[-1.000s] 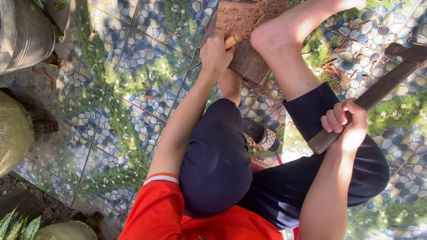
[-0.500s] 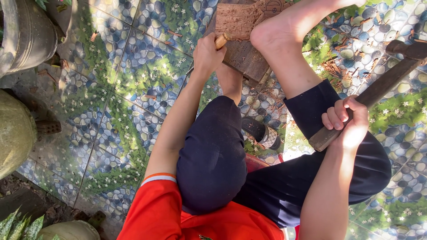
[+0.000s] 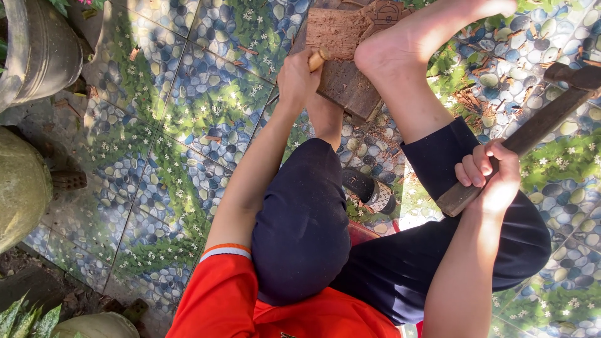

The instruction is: Carving intricate patterns into a piece of wood using a hammer and a small chisel while sitting on the floor.

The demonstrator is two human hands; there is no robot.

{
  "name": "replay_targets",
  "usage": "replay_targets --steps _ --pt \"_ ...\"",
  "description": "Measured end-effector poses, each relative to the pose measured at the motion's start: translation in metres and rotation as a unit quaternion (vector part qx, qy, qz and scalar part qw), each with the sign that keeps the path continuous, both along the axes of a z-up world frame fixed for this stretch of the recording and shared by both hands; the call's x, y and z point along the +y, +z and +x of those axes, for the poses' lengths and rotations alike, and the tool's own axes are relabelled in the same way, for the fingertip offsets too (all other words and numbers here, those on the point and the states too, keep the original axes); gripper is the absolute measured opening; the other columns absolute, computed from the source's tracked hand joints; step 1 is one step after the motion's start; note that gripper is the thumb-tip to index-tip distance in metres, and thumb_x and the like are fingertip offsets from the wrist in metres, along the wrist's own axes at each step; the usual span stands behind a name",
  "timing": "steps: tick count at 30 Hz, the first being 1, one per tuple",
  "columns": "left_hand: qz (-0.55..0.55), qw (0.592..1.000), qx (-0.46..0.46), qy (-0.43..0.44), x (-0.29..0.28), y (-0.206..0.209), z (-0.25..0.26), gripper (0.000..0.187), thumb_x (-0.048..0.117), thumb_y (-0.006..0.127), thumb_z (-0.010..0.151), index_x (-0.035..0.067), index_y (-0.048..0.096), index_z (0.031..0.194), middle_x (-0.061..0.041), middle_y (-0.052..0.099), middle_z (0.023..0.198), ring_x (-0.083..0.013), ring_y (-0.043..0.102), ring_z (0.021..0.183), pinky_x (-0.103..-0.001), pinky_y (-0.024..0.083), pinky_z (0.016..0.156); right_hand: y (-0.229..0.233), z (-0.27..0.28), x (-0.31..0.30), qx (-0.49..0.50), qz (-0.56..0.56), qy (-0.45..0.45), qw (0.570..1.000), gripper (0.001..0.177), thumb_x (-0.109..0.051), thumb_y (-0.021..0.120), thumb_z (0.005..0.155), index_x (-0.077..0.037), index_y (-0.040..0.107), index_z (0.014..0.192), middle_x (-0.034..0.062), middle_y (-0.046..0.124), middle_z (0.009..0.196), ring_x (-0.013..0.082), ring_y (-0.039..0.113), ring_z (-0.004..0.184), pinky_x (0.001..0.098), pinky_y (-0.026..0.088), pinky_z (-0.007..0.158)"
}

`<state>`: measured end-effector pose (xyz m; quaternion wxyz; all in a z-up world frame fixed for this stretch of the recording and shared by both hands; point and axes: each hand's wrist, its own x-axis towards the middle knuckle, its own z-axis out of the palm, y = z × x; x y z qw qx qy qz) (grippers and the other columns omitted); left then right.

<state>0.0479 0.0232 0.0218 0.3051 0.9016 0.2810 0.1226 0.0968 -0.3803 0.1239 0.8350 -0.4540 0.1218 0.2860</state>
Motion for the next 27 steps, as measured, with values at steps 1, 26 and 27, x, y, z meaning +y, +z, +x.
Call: replay_targets --steps 1,26,27 --pt "0.0 1.0 0.0 0.002 -0.001 -0.005 0.002 0.011 0.003 0.069 0.087 0.011 0.068 0.078 -0.006 0.069 0.068 -0.0249 0.063 0.056 -0.042 0.047 0.043 0.001 0.001 0.001 0.0 0.0 0.002 1.0 0.017 -0.024 0.055 0.092 -0.021 0.049 0.076 -0.0088 0.028 0.057 0.0039 0.023 0.04 0.0207 0.022 0.042" --pt "0.008 0.993 -0.106 -0.051 -0.003 -0.02 -0.005 0.028 -0.005 0.069 0.081 0.01 0.049 0.07 -0.004 0.051 0.067 -0.0178 0.045 0.057 -0.034 0.033 0.051 0.006 -0.002 0.002 0.005 -0.007 -0.012 1.0 0.017 -0.023 0.054 0.093 -0.021 0.049 0.077 -0.0085 0.029 0.057 0.0043 0.023 0.041 0.021 0.022 0.043" --pt "0.004 0.991 -0.124 -0.042 -0.004 -0.017 -0.006 0.024 -0.003 0.07 0.082 0.01 0.054 0.07 -0.002 0.055 0.066 -0.0159 0.05 0.058 -0.032 0.038 0.05 0.005 -0.003 0.001 0.006 -0.006 -0.016 1.0 0.016 -0.023 0.055 0.093 -0.021 0.051 0.078 -0.0082 0.029 0.058 0.0045 0.023 0.041 0.021 0.021 0.043"
